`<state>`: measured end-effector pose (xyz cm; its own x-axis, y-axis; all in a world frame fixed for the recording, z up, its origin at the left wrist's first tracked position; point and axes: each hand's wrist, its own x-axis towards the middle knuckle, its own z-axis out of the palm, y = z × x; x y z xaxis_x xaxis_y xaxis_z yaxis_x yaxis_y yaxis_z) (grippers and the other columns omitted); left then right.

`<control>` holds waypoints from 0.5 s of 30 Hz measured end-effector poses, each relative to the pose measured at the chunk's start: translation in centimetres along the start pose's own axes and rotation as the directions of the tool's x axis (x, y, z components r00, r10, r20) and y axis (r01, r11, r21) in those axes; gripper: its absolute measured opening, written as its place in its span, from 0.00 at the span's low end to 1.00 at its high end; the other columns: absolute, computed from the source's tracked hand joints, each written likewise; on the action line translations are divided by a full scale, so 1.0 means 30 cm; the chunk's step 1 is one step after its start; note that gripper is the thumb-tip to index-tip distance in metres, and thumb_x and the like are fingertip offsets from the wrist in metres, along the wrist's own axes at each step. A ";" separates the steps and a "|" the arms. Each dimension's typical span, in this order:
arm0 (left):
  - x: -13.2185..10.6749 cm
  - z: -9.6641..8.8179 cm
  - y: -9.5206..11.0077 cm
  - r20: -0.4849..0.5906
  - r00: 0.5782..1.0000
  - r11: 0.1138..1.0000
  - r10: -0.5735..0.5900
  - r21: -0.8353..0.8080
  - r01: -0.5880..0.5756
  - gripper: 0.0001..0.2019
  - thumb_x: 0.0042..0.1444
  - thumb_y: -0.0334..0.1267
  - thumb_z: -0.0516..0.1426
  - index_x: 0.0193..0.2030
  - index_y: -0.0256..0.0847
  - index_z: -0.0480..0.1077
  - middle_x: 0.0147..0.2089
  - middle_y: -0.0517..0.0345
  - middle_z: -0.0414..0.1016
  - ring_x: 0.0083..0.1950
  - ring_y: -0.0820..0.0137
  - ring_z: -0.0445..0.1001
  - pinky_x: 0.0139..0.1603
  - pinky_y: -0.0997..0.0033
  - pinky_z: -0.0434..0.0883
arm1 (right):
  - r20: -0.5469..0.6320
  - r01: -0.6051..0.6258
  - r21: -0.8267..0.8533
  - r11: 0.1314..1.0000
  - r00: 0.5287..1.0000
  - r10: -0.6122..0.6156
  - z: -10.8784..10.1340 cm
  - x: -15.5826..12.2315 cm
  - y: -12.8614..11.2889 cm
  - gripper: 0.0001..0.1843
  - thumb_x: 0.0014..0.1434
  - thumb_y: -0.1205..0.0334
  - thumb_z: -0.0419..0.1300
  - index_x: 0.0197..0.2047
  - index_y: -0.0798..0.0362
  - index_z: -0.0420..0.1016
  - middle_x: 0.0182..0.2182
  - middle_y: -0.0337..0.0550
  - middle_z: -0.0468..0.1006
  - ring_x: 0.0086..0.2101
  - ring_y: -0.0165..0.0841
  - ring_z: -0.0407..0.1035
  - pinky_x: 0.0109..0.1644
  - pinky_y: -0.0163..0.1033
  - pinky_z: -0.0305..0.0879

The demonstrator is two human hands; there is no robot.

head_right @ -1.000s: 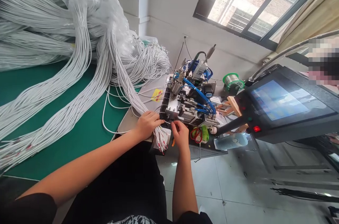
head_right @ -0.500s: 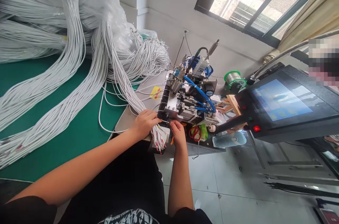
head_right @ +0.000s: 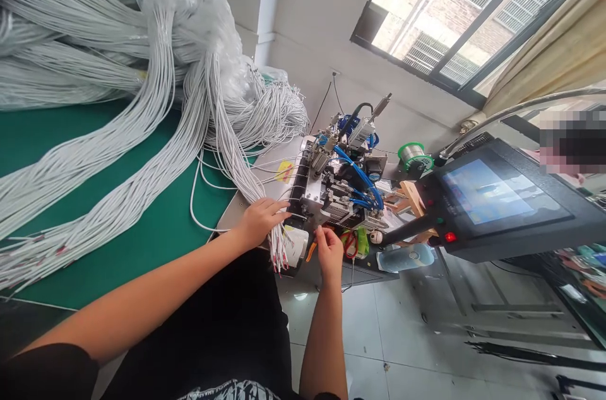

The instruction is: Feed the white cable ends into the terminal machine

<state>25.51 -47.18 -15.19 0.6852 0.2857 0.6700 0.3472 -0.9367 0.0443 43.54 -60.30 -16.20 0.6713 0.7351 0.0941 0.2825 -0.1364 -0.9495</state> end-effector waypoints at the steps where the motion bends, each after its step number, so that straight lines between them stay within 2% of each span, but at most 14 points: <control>1: -0.001 -0.004 -0.002 -0.030 1.000 1.000 0.001 -0.002 -0.002 0.11 0.60 0.29 0.53 0.44 0.42 0.74 0.51 0.54 0.74 0.46 0.66 0.70 0.47 0.65 0.66 | -0.007 0.016 -0.022 1.000 1.000 -0.017 -0.013 -0.016 -0.014 0.22 0.52 0.42 0.60 0.28 0.55 0.74 0.20 0.37 0.69 0.23 0.28 0.61 0.27 0.33 0.56; 3: 0.001 -0.012 -0.006 -0.079 0.997 1.000 -0.003 -0.013 0.002 0.12 0.61 0.29 0.52 0.47 0.42 0.74 0.49 0.54 0.74 0.46 0.66 0.71 0.48 0.65 0.66 | 0.021 0.054 -0.067 0.996 0.998 -0.052 -0.038 -0.051 -0.051 0.20 0.54 0.44 0.60 0.30 0.55 0.75 0.22 0.39 0.71 0.23 0.28 0.62 0.27 0.33 0.57; 6: 0.005 -0.024 -0.007 -0.118 0.993 0.999 -0.009 -0.032 0.006 0.12 0.62 0.29 0.52 0.48 0.42 0.74 0.47 0.54 0.75 0.45 0.67 0.71 0.48 0.65 0.66 | 0.148 0.121 -0.117 0.986 0.984 -0.104 -0.053 -0.103 -0.112 0.17 0.55 0.47 0.60 0.34 0.54 0.75 0.25 0.41 0.74 0.24 0.30 0.63 0.27 0.34 0.59; 10: 0.004 -0.029 -0.005 -0.136 0.991 0.999 -0.004 -0.045 -0.003 0.11 0.62 0.30 0.53 0.47 0.41 0.74 0.45 0.54 0.76 0.44 0.66 0.71 0.47 0.65 0.66 | 0.288 0.194 -0.136 0.972 0.946 -0.149 -0.019 -0.144 -0.161 0.14 0.55 0.51 0.61 0.35 0.53 0.77 0.29 0.43 0.76 0.26 0.31 0.66 0.30 0.35 0.62; 15: -0.001 -0.026 -0.006 -0.114 0.993 0.999 -0.018 -0.050 0.012 0.10 0.61 0.31 0.54 0.46 0.41 0.74 0.44 0.55 0.75 0.44 0.66 0.71 0.47 0.65 0.66 | 0.230 0.162 -0.100 0.982 0.964 -0.135 0.039 -0.135 -0.148 0.13 0.54 0.52 0.62 0.33 0.54 0.76 0.27 0.42 0.76 0.27 0.31 0.66 0.32 0.35 0.63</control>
<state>24.93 -47.16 -14.65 0.6018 0.2774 0.7489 0.3231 -0.9421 0.0894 38.76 -61.90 -12.73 0.4511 0.8797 0.1503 0.4545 -0.0816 -0.8870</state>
